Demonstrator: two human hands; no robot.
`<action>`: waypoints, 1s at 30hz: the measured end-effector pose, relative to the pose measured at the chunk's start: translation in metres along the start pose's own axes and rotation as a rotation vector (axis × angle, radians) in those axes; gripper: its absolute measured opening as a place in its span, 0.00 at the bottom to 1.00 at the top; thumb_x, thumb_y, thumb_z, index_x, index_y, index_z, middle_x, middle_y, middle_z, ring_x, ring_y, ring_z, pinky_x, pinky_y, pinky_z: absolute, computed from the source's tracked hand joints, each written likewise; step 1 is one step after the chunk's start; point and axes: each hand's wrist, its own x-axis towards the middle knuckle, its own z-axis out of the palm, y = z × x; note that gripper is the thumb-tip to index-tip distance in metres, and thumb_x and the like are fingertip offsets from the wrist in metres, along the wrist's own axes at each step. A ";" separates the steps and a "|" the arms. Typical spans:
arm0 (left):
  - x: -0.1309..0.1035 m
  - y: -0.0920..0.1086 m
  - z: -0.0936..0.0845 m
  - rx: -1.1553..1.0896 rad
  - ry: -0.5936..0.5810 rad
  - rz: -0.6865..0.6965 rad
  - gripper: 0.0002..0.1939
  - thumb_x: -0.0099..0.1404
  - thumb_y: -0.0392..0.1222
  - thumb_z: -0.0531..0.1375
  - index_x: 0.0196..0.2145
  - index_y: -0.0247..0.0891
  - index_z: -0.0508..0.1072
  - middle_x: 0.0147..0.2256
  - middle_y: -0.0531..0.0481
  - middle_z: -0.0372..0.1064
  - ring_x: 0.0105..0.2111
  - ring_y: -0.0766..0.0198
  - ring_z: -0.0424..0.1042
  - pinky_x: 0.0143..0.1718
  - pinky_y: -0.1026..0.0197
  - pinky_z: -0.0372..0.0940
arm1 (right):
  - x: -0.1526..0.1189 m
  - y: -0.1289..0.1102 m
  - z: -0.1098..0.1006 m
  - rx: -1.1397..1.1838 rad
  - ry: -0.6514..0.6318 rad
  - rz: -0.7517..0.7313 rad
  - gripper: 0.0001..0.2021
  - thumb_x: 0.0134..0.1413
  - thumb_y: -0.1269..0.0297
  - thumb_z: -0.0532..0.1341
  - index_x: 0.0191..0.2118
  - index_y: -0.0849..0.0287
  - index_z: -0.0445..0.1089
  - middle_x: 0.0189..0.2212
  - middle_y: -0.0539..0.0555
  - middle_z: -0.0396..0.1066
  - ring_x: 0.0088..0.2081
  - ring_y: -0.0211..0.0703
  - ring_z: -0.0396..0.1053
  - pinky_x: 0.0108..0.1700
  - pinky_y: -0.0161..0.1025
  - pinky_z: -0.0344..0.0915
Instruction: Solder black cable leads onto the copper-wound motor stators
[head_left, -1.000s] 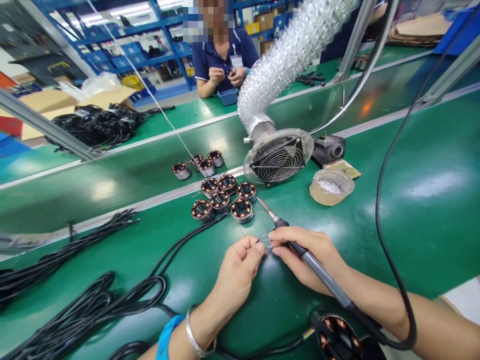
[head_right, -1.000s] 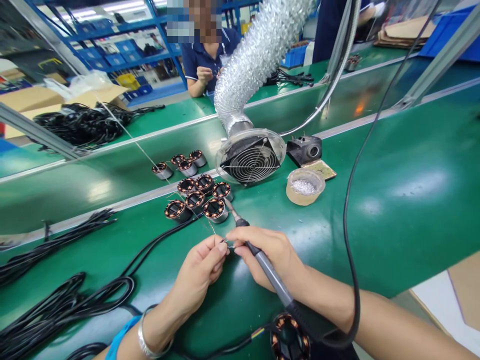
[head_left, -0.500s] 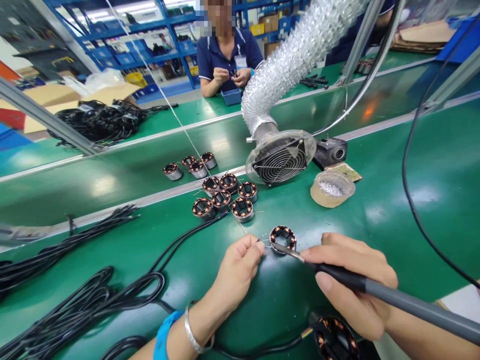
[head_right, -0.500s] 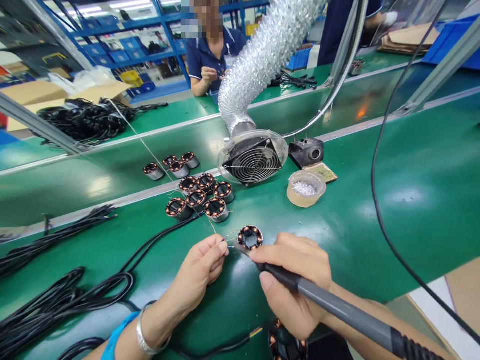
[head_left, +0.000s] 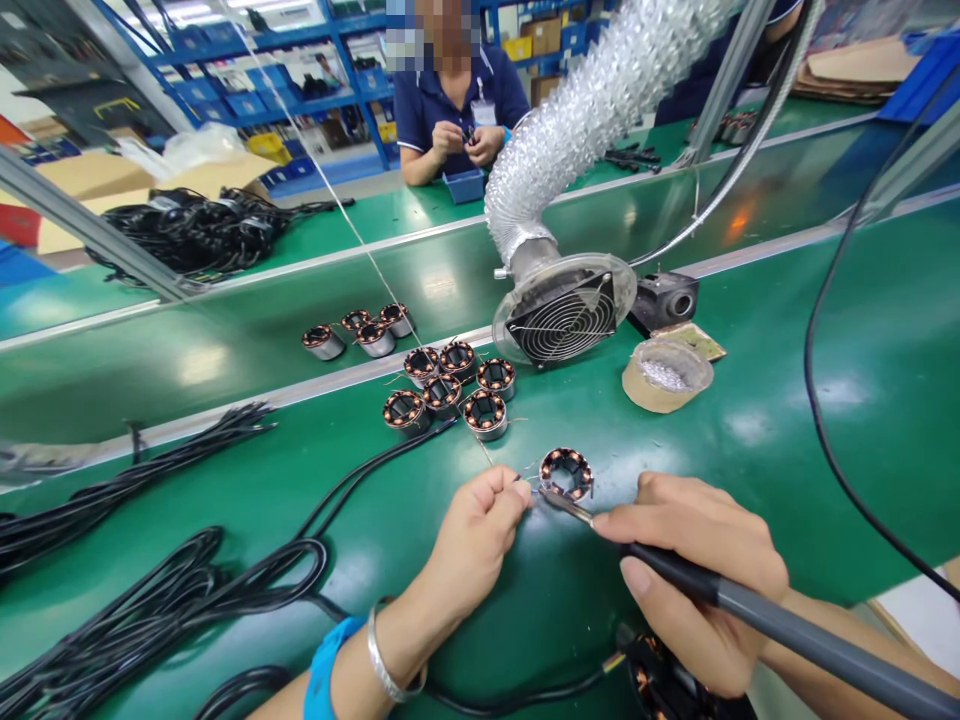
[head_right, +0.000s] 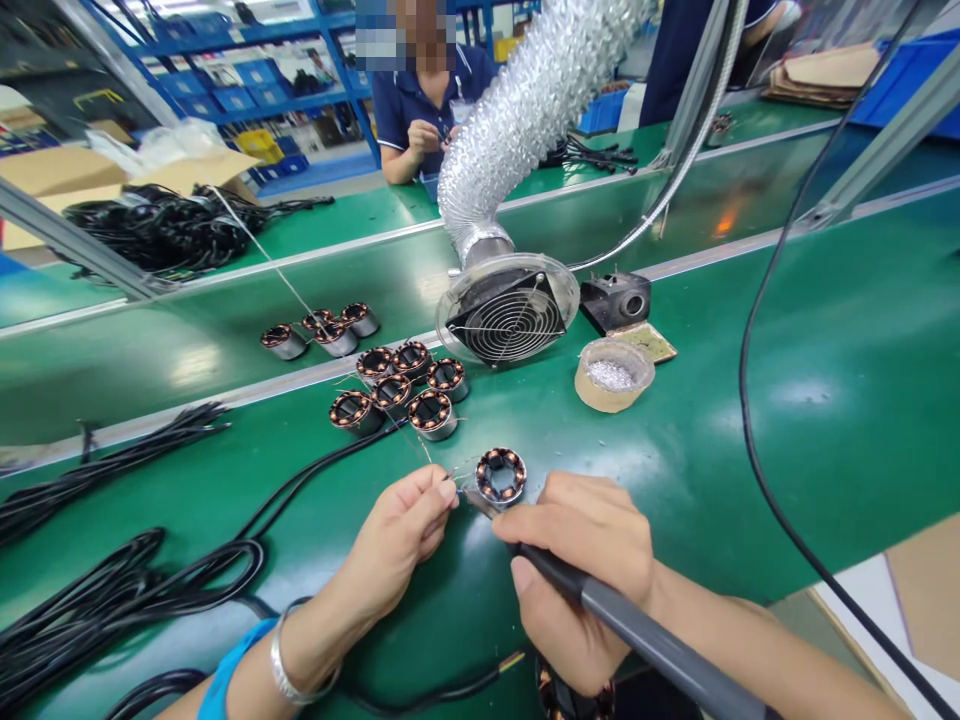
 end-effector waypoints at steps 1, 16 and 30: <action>0.000 0.000 0.000 0.003 0.000 0.003 0.24 0.55 0.62 0.64 0.24 0.39 0.61 0.14 0.66 0.43 0.15 0.75 0.38 0.16 0.69 0.37 | -0.001 0.000 0.001 -0.006 -0.008 -0.017 0.13 0.48 0.75 0.55 0.40 0.60 0.72 0.18 0.49 0.62 0.18 0.37 0.56 0.21 0.37 0.50; 0.000 -0.001 -0.001 0.036 0.003 0.012 0.21 0.57 0.58 0.63 0.25 0.39 0.62 0.14 0.66 0.44 0.15 0.75 0.39 0.16 0.68 0.37 | -0.003 0.009 -0.010 -0.172 0.114 -0.067 0.17 0.49 0.78 0.59 0.47 0.61 0.72 0.27 0.53 0.69 0.25 0.41 0.65 0.25 0.40 0.63; -0.001 0.000 -0.001 0.046 -0.009 0.020 0.20 0.57 0.57 0.62 0.23 0.39 0.60 0.14 0.66 0.45 0.15 0.75 0.40 0.17 0.68 0.39 | -0.045 0.063 -0.041 -0.677 0.061 0.219 0.13 0.64 0.67 0.57 0.53 0.57 0.68 0.37 0.52 0.76 0.27 0.38 0.74 0.35 0.36 0.71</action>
